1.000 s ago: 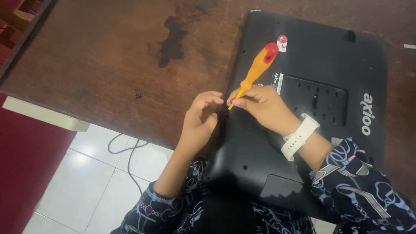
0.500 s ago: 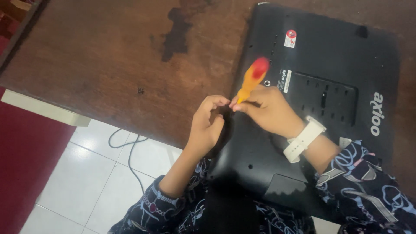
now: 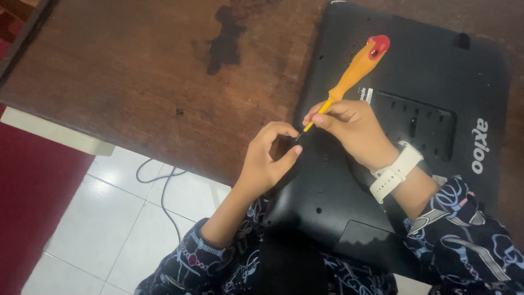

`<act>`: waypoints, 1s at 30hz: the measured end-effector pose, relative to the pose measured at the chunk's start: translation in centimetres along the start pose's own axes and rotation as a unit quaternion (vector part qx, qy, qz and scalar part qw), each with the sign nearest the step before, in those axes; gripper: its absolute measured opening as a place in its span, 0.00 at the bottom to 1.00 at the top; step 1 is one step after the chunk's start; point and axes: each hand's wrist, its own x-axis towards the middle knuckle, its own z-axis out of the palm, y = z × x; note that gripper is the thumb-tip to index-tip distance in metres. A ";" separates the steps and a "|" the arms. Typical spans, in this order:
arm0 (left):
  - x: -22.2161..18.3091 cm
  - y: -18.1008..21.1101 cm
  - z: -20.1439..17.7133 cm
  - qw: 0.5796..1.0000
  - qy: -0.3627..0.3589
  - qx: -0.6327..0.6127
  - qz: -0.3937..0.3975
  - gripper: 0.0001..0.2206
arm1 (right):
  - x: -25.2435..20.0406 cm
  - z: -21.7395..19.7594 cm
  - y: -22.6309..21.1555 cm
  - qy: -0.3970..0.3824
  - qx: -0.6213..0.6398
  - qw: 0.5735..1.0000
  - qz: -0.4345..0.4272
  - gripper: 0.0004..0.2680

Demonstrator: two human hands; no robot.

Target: Unscrewing and prying open the back cover of a laptop for repair

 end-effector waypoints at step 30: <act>-0.2 -0.3 -9.3 0.938 0.131 0.294 0.130 0.03 | 0.0 -1.4 1.9 -0.036 -0.153 0.987 0.022 0.05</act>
